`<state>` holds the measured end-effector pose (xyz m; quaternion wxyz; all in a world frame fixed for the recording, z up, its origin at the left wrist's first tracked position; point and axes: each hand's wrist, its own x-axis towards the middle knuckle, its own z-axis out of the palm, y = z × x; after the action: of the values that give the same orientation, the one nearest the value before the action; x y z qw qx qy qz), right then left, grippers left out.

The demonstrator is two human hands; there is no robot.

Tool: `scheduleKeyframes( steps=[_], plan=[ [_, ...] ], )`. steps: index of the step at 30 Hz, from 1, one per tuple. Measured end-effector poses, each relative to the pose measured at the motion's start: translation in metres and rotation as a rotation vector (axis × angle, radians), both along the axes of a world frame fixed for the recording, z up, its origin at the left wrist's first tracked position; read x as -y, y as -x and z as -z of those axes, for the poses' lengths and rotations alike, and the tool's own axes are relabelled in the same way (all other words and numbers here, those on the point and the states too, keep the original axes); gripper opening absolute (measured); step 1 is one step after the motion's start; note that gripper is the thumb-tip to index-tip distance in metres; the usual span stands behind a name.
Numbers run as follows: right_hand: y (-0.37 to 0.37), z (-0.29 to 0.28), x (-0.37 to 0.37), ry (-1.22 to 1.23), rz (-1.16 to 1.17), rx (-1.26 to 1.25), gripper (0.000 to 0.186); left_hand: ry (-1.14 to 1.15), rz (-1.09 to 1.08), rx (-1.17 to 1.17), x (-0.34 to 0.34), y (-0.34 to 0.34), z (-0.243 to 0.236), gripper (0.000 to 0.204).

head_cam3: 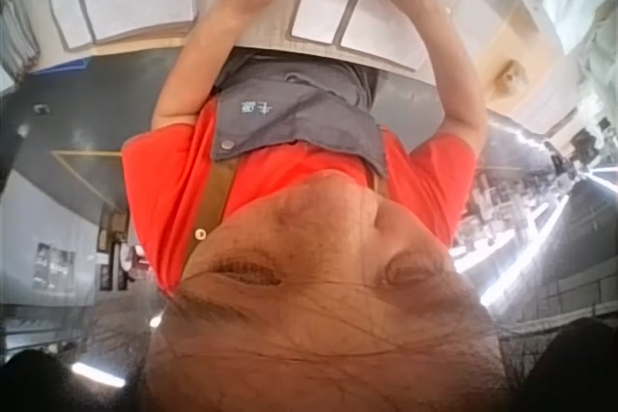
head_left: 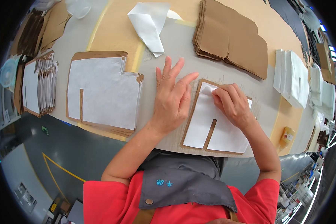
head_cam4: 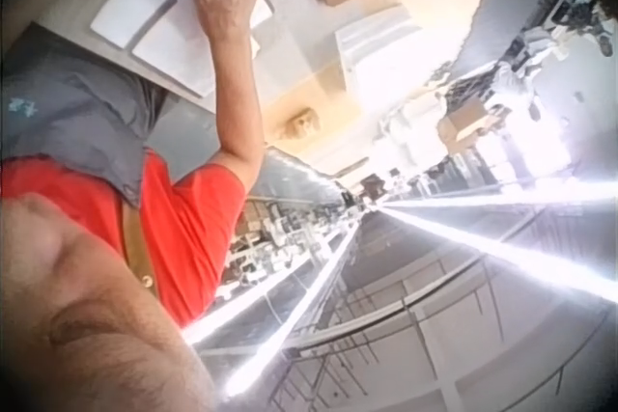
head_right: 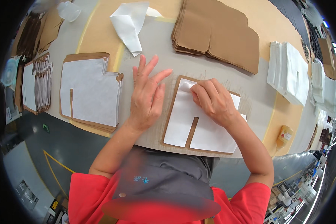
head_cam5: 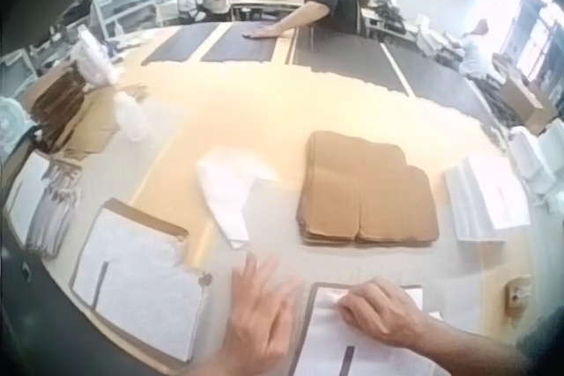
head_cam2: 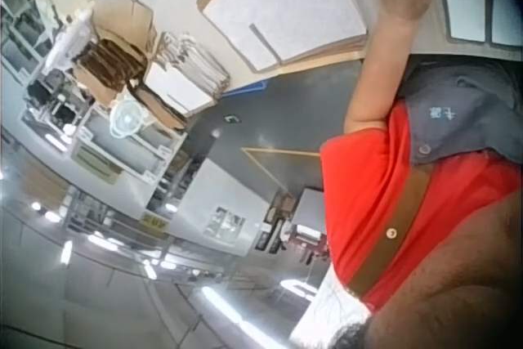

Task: Applying glue to cardboard pieces and carefully adhering paper reinforcement liners.

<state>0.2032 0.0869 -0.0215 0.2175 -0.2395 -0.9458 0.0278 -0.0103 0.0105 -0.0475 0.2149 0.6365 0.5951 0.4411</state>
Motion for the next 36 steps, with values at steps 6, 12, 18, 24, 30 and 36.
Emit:
scheduleKeyframes(
  steps=[6, 12, 18, 24, 30, 36],
  plan=[
    [-0.013, 0.000, 0.008, -0.061, -0.036, -0.055, 0.027, -0.021, 0.141, -0.102, -0.001, -0.008, -0.013, 0.033],
    [-0.028, -0.010, 0.007, 0.186, 0.045, -0.223, 0.049, -0.071, 0.222, -0.162, -0.003, -0.018, -0.001, 0.019],
    [-0.013, -0.035, -0.024, 0.591, -0.020, 0.047, 0.043, -0.054, 0.218, -0.119, -0.002, -0.016, -0.005, 0.013],
    [-0.029, -0.041, -0.030, 0.548, -0.026, 0.387, 0.026, -0.010, 0.187, -0.053, -0.006, -0.011, -0.011, 0.018],
    [-0.060, -0.051, 0.021, 0.271, -0.081, 0.181, 0.025, -0.046, 0.331, -0.334, -0.011, -0.004, 0.000, 0.021],
    [-0.091, -0.094, 0.114, 0.204, -0.016, 0.104, 0.009, -0.115, 0.345, -0.447, -0.007, 0.001, 0.007, 0.028]
  ],
)
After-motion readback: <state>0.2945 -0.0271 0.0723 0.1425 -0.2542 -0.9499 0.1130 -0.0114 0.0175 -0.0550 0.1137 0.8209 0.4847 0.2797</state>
